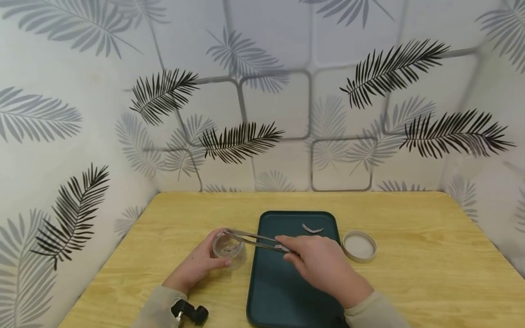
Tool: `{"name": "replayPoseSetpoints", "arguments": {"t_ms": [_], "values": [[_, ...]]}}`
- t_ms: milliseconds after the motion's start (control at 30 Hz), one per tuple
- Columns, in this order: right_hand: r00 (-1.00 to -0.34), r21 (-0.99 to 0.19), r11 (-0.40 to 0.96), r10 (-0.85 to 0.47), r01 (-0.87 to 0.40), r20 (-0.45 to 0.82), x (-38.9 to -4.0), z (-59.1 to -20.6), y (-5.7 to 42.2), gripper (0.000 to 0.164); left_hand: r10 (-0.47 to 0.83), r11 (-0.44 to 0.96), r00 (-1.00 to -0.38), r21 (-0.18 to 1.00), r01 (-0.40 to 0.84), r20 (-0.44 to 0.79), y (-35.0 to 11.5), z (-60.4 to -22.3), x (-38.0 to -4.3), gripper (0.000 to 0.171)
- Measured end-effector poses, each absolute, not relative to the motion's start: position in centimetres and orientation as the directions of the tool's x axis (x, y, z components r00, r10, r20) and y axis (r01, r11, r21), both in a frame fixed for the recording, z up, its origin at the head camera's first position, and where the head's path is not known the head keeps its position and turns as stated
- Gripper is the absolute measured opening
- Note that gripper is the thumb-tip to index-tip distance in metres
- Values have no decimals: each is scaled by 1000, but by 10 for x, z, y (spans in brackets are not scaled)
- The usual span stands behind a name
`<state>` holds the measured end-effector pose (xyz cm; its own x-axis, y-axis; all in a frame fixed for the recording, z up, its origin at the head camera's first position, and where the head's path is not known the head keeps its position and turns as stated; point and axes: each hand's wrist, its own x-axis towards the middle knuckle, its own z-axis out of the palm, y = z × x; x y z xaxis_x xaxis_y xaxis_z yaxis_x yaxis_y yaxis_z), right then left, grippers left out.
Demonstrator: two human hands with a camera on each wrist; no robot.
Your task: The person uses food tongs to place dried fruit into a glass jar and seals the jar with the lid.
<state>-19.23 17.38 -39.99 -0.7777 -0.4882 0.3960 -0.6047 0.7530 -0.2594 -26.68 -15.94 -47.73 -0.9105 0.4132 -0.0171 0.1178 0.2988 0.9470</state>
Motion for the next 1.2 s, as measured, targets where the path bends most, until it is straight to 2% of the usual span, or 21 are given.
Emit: {"name": "replayPoseSetpoints", "arguments": {"t_ms": [600, 1200], "values": [[-794, -256, 770, -478, -585, 375, -197, -401, 173, 48, 417, 284, -909, 950, 132, 2, -159, -477, -267, 83], [-816, -259, 788, -466, -558, 342, -194, -399, 208, 53, 433, 263, -902, 956, 132, 6, -160, -478, -266, 83]]}}
